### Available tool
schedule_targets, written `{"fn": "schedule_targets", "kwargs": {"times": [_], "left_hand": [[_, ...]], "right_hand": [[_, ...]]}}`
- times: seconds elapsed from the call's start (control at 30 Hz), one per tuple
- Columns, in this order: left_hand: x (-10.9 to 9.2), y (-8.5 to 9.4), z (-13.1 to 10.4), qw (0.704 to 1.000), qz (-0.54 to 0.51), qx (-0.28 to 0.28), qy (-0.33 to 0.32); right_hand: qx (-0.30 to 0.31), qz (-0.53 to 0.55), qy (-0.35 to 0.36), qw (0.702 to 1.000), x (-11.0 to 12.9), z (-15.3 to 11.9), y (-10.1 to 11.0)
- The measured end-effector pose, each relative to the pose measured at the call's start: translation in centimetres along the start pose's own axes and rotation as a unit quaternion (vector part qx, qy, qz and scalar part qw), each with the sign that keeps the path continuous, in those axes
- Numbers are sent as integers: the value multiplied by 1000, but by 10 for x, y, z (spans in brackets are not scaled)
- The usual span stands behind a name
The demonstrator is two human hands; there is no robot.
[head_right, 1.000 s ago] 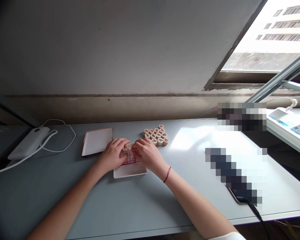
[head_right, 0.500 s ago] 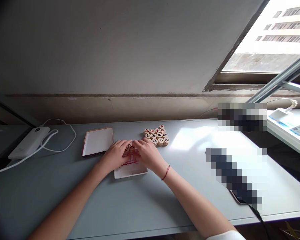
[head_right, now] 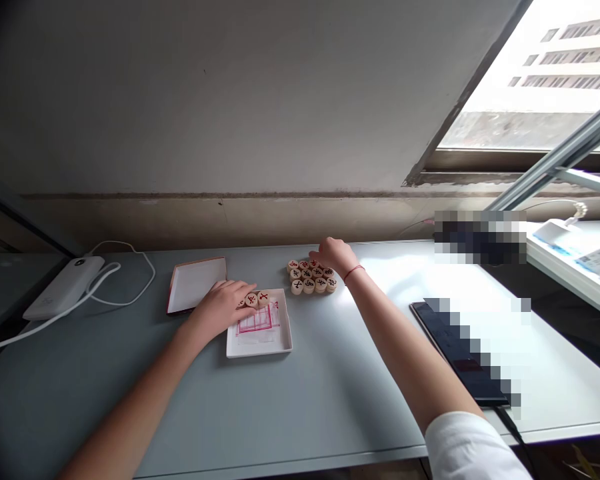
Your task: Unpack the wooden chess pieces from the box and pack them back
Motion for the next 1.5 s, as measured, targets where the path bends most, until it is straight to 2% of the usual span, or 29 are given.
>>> {"fn": "schedule_targets", "kwargs": {"times": [0.37, 0.6, 1.0, 1.33, 1.5], "left_hand": [[5, 4, 0, 998, -53, 42, 2], [7, 9, -2, 994, -75, 74, 24], [7, 8, -1, 994, -110, 8, 4], [7, 5, -1, 995, -99, -17, -3], [6, 6, -1, 995, -102, -22, -3]], "right_hand": [[28, -20, -41, 999, -4, 27, -6], [35, -21, -32, 999, -5, 25, -7], [4, -28, 39, 999, -4, 10, -5], [21, -11, 44, 999, -9, 15, -8], [10, -3, 46, 999, -9, 15, -10]]}}
Point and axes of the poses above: each hand's wrist, its own z-axis towards the middle knuckle, its own y-axis out of the back of the hand, x = y × z, the point moved 3 cm from there along z, towards the middle knuckle, and after that the axes turned 7 degrees about y, right-handed, at the moved point
